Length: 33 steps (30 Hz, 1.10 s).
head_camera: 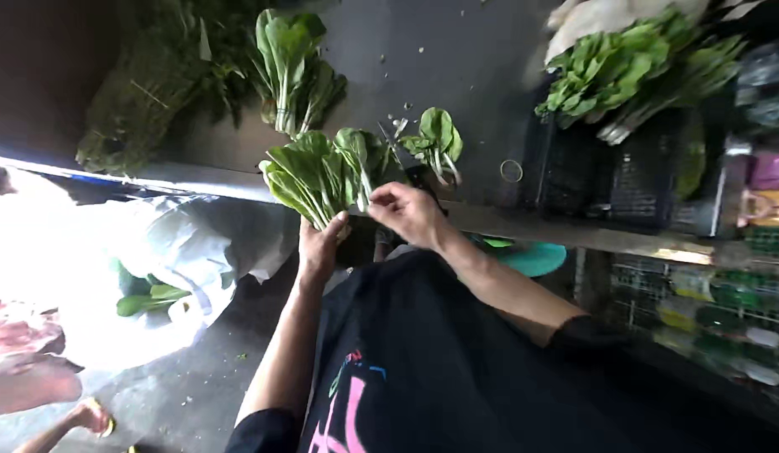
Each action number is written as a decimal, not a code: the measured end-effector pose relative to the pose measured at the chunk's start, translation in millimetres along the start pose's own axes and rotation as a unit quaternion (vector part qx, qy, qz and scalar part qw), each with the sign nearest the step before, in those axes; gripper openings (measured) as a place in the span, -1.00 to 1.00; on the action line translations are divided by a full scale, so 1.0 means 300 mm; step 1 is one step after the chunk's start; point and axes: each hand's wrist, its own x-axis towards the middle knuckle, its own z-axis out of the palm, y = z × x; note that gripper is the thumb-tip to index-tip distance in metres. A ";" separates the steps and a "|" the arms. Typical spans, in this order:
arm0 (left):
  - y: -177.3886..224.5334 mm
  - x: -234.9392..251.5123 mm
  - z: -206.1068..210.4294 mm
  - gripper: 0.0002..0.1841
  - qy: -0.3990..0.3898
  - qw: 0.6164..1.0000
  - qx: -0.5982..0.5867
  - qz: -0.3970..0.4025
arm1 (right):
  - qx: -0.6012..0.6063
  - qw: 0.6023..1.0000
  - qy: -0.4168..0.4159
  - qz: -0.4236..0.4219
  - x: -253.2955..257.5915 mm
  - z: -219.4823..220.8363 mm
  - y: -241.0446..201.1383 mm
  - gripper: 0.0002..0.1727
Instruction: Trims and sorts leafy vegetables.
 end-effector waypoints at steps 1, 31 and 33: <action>0.001 -0.005 -0.001 -0.29 -0.002 0.999 0.031 0.019 | 0.005 1.000 -0.020 0.024 0.022 0.057 -0.027 -0.46; 0.016 -0.036 -0.573 -0.22 -0.027 0.971 -0.237 -0.024 | 0.310 0.942 -0.005 0.132 -0.086 0.643 -0.271 -0.63; 0.004 -0.013 -0.584 -0.24 -0.009 0.969 -0.246 -0.031 | 0.357 0.924 -0.003 0.134 -0.088 0.638 -0.270 -0.64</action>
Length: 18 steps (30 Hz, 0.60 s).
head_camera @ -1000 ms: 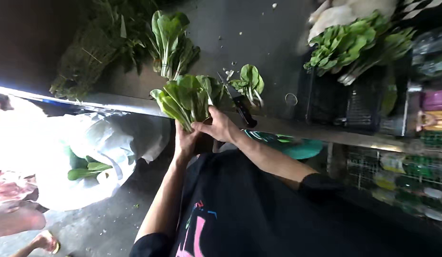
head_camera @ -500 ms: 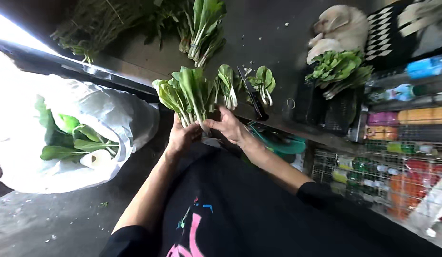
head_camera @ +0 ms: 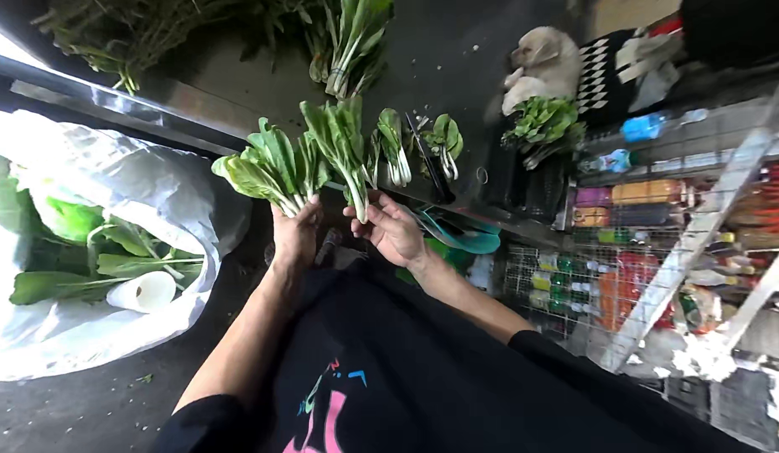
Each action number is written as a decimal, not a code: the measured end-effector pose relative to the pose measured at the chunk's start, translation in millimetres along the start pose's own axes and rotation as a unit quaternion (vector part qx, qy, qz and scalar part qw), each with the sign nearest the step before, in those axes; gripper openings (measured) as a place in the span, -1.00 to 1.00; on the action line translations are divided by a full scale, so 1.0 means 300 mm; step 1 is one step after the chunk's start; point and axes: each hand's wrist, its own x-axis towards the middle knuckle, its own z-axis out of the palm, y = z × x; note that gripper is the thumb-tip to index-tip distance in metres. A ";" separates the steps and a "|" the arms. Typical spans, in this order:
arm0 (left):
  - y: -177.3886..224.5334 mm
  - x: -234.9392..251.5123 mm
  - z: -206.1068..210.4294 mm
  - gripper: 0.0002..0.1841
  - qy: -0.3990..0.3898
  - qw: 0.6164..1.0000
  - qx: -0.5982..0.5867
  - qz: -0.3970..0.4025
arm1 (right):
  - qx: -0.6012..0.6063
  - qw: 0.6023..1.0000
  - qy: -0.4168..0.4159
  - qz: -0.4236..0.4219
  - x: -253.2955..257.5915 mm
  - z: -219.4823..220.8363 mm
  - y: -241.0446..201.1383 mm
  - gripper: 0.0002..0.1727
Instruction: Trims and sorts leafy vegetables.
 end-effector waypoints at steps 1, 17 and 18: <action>0.004 0.009 -0.007 -0.24 0.010 1.000 -0.005 -0.005 | 0.020 1.000 -0.009 -0.003 0.000 -0.005 0.003 -0.65; 0.106 0.053 0.121 -0.25 -0.152 0.988 0.003 0.040 | 0.083 0.992 -0.023 -0.089 0.103 -0.101 -0.047 -0.69; 0.097 0.062 0.134 -0.22 -0.162 0.986 0.012 0.046 | 0.060 0.994 -0.012 -0.090 0.108 -0.116 -0.045 -0.69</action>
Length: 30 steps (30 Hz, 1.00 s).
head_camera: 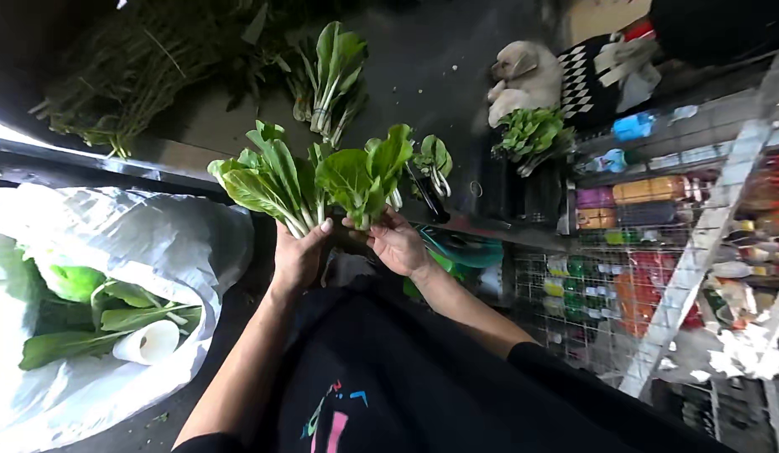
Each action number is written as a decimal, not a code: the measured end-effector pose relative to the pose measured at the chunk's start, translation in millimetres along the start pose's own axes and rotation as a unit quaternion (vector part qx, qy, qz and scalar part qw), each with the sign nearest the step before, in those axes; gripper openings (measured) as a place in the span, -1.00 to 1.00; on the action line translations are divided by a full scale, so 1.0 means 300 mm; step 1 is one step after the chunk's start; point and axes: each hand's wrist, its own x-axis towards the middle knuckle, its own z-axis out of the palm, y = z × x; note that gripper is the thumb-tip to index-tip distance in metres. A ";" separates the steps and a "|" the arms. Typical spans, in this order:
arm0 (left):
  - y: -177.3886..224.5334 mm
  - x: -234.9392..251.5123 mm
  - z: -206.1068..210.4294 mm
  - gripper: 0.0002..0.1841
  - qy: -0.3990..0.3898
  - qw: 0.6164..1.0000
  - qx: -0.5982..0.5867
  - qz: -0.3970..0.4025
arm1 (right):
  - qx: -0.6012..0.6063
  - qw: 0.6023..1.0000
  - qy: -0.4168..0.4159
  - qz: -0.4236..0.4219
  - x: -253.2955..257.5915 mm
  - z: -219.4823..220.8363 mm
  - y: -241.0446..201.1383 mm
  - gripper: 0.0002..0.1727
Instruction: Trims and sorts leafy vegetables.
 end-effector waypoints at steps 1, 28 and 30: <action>-0.013 0.011 0.010 -0.17 -0.012 1.000 0.013 0.003 | -0.056 0.998 0.008 -0.001 0.004 -0.015 0.003 -0.67; 0.155 -0.143 0.099 -0.73 0.333 0.866 -0.096 0.360 | -0.038 0.969 -0.237 -0.052 0.278 0.137 -0.069 -0.86; 0.291 -0.282 0.007 -0.77 0.333 0.837 -0.049 0.432 | -0.049 0.960 -0.267 -0.061 0.269 0.254 -0.056 -0.86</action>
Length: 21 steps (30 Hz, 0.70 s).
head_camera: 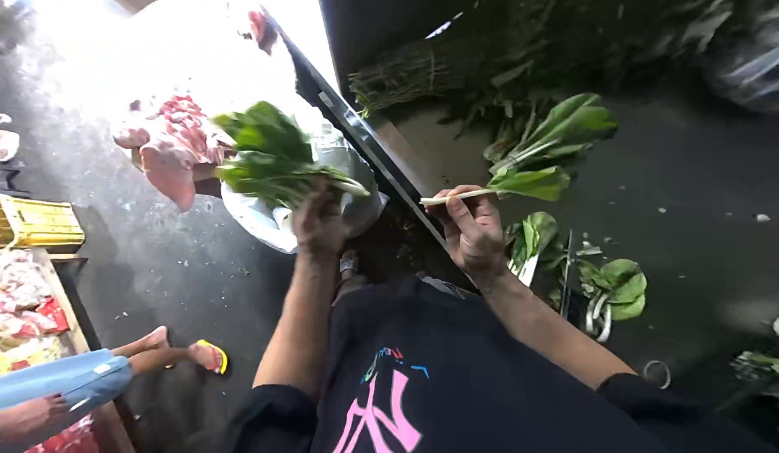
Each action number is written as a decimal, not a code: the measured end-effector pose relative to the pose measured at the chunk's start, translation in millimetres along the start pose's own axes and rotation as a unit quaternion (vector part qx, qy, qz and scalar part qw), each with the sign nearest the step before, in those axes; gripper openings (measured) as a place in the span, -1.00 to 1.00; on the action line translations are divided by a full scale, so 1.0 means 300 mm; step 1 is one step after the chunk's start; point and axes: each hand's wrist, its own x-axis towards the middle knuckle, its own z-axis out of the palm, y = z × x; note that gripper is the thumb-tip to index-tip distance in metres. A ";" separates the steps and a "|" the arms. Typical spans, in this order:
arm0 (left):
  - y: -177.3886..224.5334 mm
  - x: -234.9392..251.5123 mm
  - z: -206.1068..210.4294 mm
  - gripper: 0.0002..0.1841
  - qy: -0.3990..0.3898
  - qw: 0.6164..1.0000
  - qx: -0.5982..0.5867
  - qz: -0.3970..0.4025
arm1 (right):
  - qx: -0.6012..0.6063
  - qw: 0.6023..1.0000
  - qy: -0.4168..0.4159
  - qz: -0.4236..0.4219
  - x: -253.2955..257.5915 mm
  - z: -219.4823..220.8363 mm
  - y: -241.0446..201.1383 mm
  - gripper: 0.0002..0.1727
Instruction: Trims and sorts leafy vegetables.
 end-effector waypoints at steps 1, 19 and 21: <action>0.092 0.036 -0.059 -0.74 0.002 0.999 0.023 0.035 | -0.046 0.998 -0.038 -0.006 0.020 0.054 0.006 -0.84; 0.134 0.176 -0.371 -0.36 -0.069 0.955 0.213 -0.194 | -0.388 0.887 -0.189 0.163 0.130 0.514 0.288 -0.63; 0.077 0.149 -0.312 -0.49 -0.081 0.946 0.208 -0.234 | -0.357 0.912 -0.111 0.170 0.062 0.433 0.253 -0.66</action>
